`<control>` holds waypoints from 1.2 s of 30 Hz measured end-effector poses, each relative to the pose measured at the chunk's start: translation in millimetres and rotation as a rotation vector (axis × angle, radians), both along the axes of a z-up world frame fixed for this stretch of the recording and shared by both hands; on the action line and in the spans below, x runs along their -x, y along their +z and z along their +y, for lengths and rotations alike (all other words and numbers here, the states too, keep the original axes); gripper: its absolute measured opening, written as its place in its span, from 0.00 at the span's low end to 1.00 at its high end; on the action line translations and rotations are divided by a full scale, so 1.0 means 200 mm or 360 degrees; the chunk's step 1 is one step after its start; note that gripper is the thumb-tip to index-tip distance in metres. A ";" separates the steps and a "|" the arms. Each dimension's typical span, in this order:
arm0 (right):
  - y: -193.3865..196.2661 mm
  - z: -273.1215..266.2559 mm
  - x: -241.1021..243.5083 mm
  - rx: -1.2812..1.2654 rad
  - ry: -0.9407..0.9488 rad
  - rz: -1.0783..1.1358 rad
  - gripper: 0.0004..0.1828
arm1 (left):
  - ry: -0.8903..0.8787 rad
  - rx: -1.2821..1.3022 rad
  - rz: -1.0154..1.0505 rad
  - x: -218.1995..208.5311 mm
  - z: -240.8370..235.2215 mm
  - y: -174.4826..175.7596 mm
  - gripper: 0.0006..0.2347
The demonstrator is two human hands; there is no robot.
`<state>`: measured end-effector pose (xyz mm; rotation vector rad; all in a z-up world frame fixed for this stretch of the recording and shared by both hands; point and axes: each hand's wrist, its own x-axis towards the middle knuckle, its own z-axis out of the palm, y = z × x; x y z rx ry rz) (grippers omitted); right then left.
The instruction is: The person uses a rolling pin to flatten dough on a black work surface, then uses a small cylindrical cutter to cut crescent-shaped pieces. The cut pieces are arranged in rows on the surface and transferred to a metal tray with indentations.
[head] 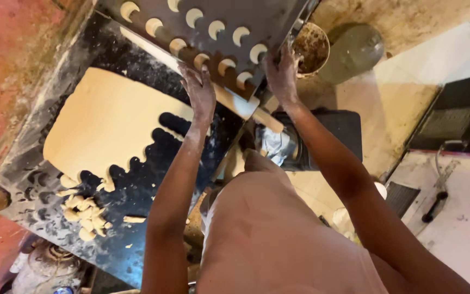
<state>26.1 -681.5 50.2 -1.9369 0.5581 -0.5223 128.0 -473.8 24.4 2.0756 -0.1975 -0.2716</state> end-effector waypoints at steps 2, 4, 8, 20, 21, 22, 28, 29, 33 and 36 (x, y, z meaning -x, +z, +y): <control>-0.02 -0.17 -0.08 -0.0219 -0.0041 0.0158 0.31 | -0.0059 -0.0149 0.0070 -0.07 -0.11 -0.04 0.36; -0.07 -0.38 -0.19 -0.0051 -0.0034 0.0100 0.29 | -0.0068 -0.0253 -0.0027 -0.15 -0.25 -0.07 0.36; -0.18 -0.72 -0.40 0.0578 0.0055 0.0121 0.30 | -0.0048 -0.0056 -0.0439 -0.33 -0.48 -0.09 0.31; -0.19 0.09 0.54 -0.0347 0.0647 0.0659 0.35 | -0.0194 -0.0280 -0.0879 0.13 0.44 0.21 0.19; -0.22 0.09 0.54 0.0217 0.0919 0.0484 0.32 | -0.0164 -0.0303 -0.0834 0.20 0.52 0.24 0.18; -0.24 0.08 0.51 0.0779 0.1168 0.0273 0.29 | -0.0137 -0.0320 -0.0792 0.27 0.61 0.27 0.17; -0.10 0.05 0.37 0.0894 0.1602 0.0418 0.22 | 0.0058 -0.0351 -0.0658 0.43 0.98 0.38 0.17; -0.02 0.06 0.37 0.1502 0.1869 -0.0229 0.25 | 0.0077 -0.0376 -0.0681 0.42 1.06 0.39 0.17; 0.37 0.11 0.56 -0.0563 0.1079 0.1445 0.24 | 0.0167 -0.0774 -0.1064 0.31 1.46 0.37 0.21; 0.56 0.17 0.58 -0.0224 0.1231 0.1778 0.25 | 0.0121 -0.1346 -0.1293 0.14 1.80 0.30 0.21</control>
